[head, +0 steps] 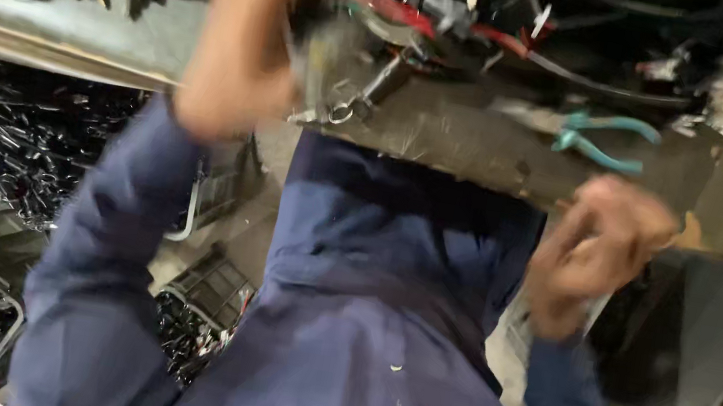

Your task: The person strips the outer insulation from multiple black wires using pliers, then separates and strips the inner colored wires. The person handles each wire individually, placing finished wires on the table.

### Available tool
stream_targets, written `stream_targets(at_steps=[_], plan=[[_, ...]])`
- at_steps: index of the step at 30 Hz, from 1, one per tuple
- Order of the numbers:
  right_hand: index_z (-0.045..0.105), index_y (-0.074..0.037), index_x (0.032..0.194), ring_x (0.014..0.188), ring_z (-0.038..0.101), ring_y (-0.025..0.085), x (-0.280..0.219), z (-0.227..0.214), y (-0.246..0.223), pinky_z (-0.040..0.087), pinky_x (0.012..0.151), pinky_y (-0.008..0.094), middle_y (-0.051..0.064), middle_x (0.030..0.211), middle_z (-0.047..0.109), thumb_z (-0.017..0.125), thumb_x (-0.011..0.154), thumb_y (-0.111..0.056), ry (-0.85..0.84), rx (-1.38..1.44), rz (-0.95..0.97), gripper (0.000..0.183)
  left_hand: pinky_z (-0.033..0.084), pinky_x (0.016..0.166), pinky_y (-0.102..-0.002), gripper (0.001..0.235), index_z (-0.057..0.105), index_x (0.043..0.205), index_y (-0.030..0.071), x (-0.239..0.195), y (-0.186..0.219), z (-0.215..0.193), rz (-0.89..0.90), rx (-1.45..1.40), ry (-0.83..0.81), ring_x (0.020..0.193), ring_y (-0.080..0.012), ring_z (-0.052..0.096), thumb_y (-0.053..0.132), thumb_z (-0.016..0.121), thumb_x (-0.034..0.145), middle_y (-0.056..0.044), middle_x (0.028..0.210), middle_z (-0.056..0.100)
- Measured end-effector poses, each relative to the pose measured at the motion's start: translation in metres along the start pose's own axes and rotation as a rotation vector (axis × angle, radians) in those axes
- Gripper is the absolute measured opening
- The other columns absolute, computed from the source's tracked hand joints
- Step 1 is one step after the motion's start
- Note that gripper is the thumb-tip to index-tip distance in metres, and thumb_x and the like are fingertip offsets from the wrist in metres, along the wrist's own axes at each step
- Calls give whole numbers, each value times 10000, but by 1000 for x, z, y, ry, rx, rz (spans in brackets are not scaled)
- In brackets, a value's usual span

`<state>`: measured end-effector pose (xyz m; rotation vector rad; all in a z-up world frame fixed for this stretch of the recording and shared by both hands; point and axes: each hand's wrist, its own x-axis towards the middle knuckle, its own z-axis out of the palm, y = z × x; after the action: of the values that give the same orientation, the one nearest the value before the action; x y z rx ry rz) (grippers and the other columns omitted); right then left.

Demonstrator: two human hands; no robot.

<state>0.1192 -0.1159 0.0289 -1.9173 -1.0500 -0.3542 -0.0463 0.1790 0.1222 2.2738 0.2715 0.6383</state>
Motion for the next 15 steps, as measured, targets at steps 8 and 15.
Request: stream_targets(at_steps=[8,15], plan=[[560,-31,1266,846,612,104,47,-3,-27,494,855,258,3,955,641,637,1061,-424,3,2332,1280,450,530,974,-324,352,572,1398,53,-125,56,121,-432,-1116,-375,1046,-158,630,184,594,1072,-75,1127,650],[633,-98,1100,551,323,60,42,-22,-16,336,584,249,-53,658,455,643,1073,-390,-384,1971,552,294,552,907,-369,270,672,1192,23,-104,48,184,-303,-439,-194,1036,-324,701,99,684,933,-150,1114,707]])
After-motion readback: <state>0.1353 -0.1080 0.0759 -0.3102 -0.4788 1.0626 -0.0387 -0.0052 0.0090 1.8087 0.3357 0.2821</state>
